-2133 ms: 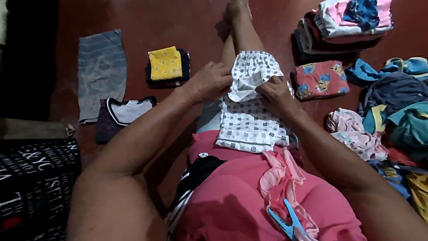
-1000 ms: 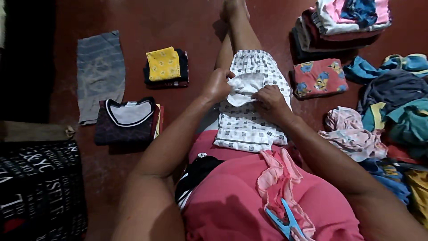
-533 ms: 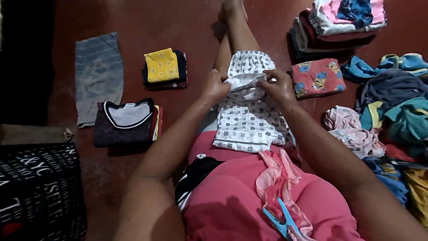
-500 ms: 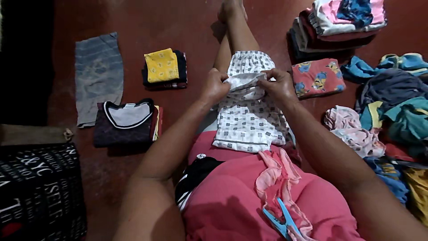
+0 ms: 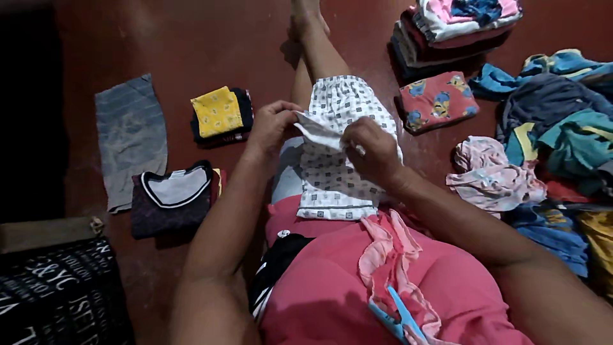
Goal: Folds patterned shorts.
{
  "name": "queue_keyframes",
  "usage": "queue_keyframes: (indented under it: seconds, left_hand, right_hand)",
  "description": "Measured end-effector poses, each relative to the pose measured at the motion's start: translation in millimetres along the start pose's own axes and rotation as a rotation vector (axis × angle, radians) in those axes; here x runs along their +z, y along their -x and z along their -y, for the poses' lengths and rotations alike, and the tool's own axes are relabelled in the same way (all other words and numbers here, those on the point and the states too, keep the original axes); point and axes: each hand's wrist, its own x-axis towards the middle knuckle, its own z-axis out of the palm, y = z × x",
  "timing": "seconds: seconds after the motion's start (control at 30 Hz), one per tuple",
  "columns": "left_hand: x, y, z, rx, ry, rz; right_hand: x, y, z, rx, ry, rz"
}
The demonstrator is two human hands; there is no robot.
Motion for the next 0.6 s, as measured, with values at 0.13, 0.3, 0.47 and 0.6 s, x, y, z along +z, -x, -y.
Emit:
queue_keyframes:
  seconds: [0.13,0.3,0.47,0.6]
  left_hand:
    - [-11.9,-17.1,-20.3,0.196,0.161,0.257]
    - [11.4,-59.6,-40.6,0.188,0.092,0.089]
    - [36.1,-99.8,6.4,-0.055,-0.103,0.003]
    - [32.6,-71.5,30.0,-0.062,-0.266,0.06]
  right_hand:
    - [-36.9,-41.8,-25.1,0.186,-0.104,-0.108]
    - [-53.8,-85.0,-80.8,0.394,-0.324,-0.143]
    - [-27.0,-57.4,-132.9,0.992,-0.198,0.102]
    - [-31.9,-15.6,-132.6,1.124,-0.124,0.165]
